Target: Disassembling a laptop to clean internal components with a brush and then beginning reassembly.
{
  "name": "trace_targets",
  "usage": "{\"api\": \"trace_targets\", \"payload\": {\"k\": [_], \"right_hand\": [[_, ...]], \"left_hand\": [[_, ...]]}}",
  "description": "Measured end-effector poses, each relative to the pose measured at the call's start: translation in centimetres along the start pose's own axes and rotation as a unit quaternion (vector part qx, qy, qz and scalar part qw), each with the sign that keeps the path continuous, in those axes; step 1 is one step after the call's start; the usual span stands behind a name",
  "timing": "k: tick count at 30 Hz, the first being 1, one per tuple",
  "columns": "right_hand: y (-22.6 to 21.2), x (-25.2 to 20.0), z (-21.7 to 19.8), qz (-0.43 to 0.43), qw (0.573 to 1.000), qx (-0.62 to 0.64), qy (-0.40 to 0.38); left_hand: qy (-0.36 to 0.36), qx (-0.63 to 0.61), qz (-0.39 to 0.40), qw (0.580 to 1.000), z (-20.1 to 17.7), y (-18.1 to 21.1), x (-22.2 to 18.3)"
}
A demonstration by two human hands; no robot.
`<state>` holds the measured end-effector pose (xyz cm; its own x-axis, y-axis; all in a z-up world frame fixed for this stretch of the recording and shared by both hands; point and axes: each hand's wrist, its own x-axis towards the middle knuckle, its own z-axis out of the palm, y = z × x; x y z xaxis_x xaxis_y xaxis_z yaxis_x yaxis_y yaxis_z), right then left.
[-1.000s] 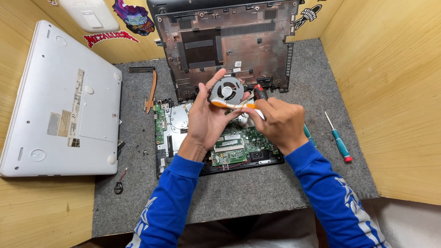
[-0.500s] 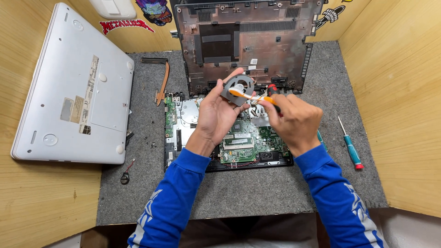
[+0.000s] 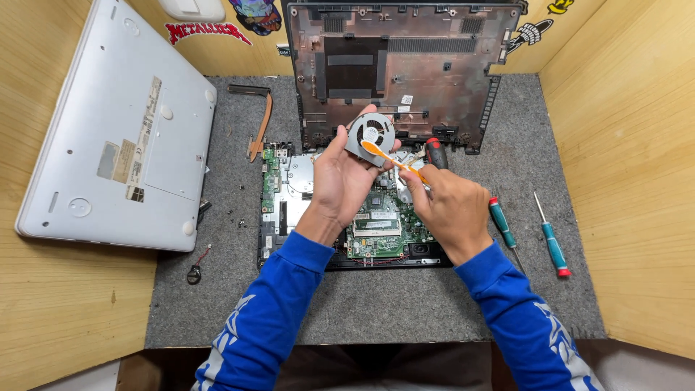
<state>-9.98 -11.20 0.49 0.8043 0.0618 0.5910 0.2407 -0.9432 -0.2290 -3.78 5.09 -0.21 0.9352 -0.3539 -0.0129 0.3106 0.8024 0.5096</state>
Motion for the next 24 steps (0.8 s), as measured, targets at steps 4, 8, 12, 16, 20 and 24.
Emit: {"api": "trace_targets", "payload": {"k": [4,8,12,16,20,24], "right_hand": [[0.0,0.6,-0.8,0.009,1.0,-0.007,0.009],[1.1,1.5,-2.9,0.02,0.999,-0.024,0.01],[7.0,-0.2,-1.5,0.08,0.975,-0.189,0.087],[4.8,1.0,-2.0,0.016,0.998,0.018,0.064],[4.6,1.7,-1.2,-0.042,0.993,-0.041,0.1],[6.4,1.4,-1.4,-0.021,0.994,0.017,0.107]], "left_hand": [[-0.005,0.01,0.007,1.0,0.8,0.4,0.0],[0.017,-0.003,0.033,0.999,0.7,0.8,0.2],[0.084,-0.047,0.055,0.994,1.7,3.0,-0.3],[0.02,-0.023,0.028,0.999,1.7,1.7,-0.5],[-0.031,0.06,-0.002,0.998,2.2,1.4,-0.6],[-0.02,0.093,0.014,0.995,2.6,1.9,-1.3]]}}
